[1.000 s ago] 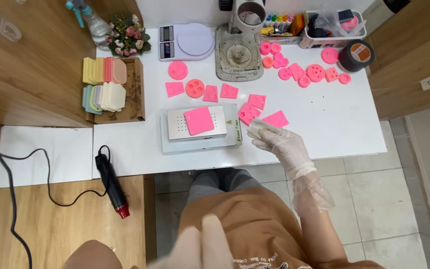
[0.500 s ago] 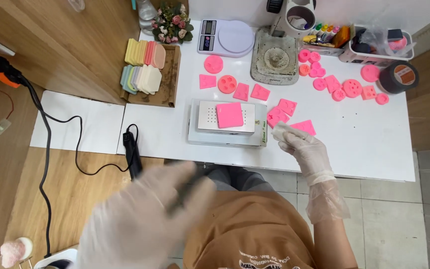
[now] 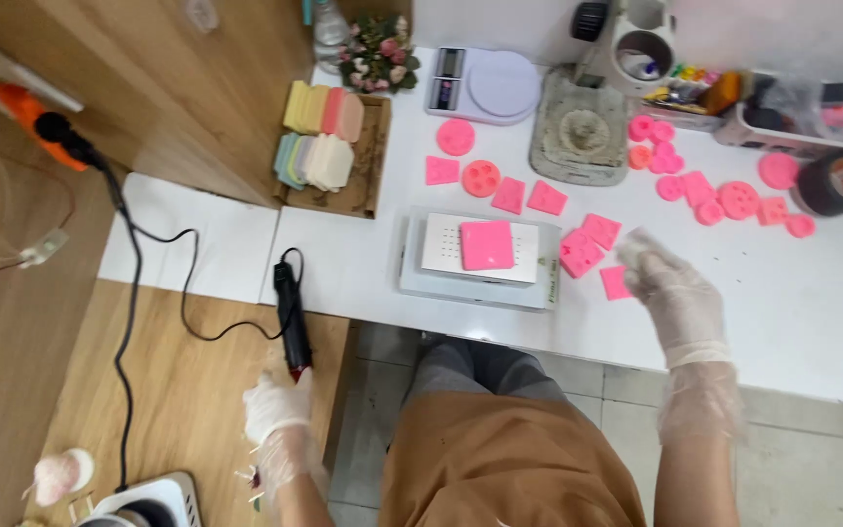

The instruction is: Cleaning wax residues from silicone molds using a heat gun and fingers.

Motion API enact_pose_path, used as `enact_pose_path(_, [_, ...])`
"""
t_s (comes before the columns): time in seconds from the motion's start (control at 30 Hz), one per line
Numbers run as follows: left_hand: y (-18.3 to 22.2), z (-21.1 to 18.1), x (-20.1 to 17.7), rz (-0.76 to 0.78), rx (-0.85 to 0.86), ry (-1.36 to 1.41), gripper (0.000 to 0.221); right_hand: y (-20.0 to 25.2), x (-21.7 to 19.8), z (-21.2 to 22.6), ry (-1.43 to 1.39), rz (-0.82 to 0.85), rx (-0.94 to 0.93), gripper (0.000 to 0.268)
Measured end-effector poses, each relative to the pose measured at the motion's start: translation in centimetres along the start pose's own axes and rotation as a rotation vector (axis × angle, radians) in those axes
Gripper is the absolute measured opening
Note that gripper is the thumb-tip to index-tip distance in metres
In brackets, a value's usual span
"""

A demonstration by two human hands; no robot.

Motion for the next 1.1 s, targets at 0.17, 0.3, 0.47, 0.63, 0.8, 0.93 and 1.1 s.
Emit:
enact_pose_path(0.17, [-2.5,-5.2,-0.5,0.108,-0.046,0.010,0.083,-6.2,1.6,3.6,-0.307,0.131,-0.227,0.035])
enact_pose_path(0.3, [-5.8,-8.8,2.1,0.116,-0.019,0.062,0.103,-5.6,5.6,9.0,-0.461,0.160,-0.377,0.026])
enact_pose_path(0.47, [-5.1,-9.5,1.8,-0.022,-0.162,0.198,0.120,2.4,12.3,10.6,-0.395,0.132,-0.337,0.028])
enact_pose_path(0.63, [-3.4,-6.5,2.5,0.002,-0.373,0.209,0.100,5.6,10.3,10.3,-0.161,0.082,-0.275,0.030])
enact_pose_path(0.8, [-5.0,-8.4,2.5,-0.185,-0.138,0.145,0.076,5.5,5.5,11.3,-0.065,-0.061,-0.414,0.025])
enact_pose_path(0.93, [-4.2,-12.4,-3.7,-0.349,0.159,0.287,0.100,6.1,4.9,12.1,-0.066,-0.066,-0.398,0.025])
enact_pose_path(1.1, [-3.0,-15.2,-6.0,0.006,0.327,0.510,0.073,6.4,4.4,12.9,-0.021,-0.044,-0.407,0.024])
Point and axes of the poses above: each hand's wrist, its own y-axis away from the middle knuckle, its own x-axis out of the palm, z = x × y, the point moved 9 cm from there along -y, towards the middle knuckle, and after that the axes turned 10 degrees about -x, right-handed, at the moved point
